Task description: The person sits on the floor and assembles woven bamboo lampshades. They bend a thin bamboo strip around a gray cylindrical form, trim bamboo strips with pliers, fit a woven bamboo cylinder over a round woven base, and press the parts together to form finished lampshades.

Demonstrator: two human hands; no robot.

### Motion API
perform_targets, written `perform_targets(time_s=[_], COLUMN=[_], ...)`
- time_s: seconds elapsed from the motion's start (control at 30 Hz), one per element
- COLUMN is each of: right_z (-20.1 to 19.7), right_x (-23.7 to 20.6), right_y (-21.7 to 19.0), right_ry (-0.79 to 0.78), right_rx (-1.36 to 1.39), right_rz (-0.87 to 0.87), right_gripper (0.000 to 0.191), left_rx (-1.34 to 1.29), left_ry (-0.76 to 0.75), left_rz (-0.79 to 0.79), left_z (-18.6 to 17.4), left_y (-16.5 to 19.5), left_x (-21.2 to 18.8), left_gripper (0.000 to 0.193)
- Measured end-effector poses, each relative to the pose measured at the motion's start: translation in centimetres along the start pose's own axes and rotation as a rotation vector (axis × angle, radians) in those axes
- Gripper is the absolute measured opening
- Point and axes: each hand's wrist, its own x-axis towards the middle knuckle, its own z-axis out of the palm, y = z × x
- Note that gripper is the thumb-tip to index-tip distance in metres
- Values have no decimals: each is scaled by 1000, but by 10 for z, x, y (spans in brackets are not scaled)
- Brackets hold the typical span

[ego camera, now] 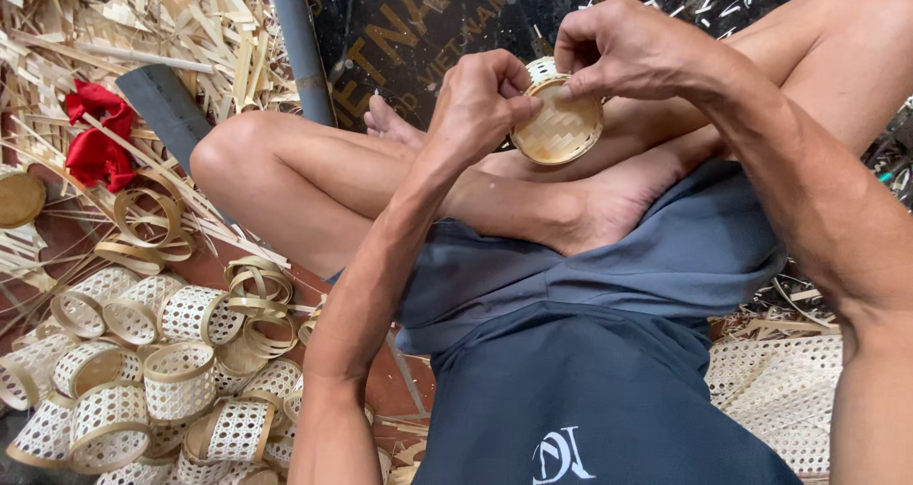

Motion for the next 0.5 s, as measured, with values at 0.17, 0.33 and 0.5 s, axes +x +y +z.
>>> perform_targets(time_s=[0.17, 0.33, 0.5], right_z=[0, 24, 37], right_x=[-19, -58, -81], right_y=[-38, -46, -36], right_ry=[-3, 219, 441], right_rx=[-363, -475, -536], right_rz=[-18, -166, -210], right_gripper=[24, 14, 11], left_rx=[65, 261, 300], left_ry=[-11, 14, -10], left_rz=[190, 330, 317], left_z=[12, 22, 24], left_y=[21, 44, 51], left_x=[-17, -38, -44], left_gripper=[18, 19, 26])
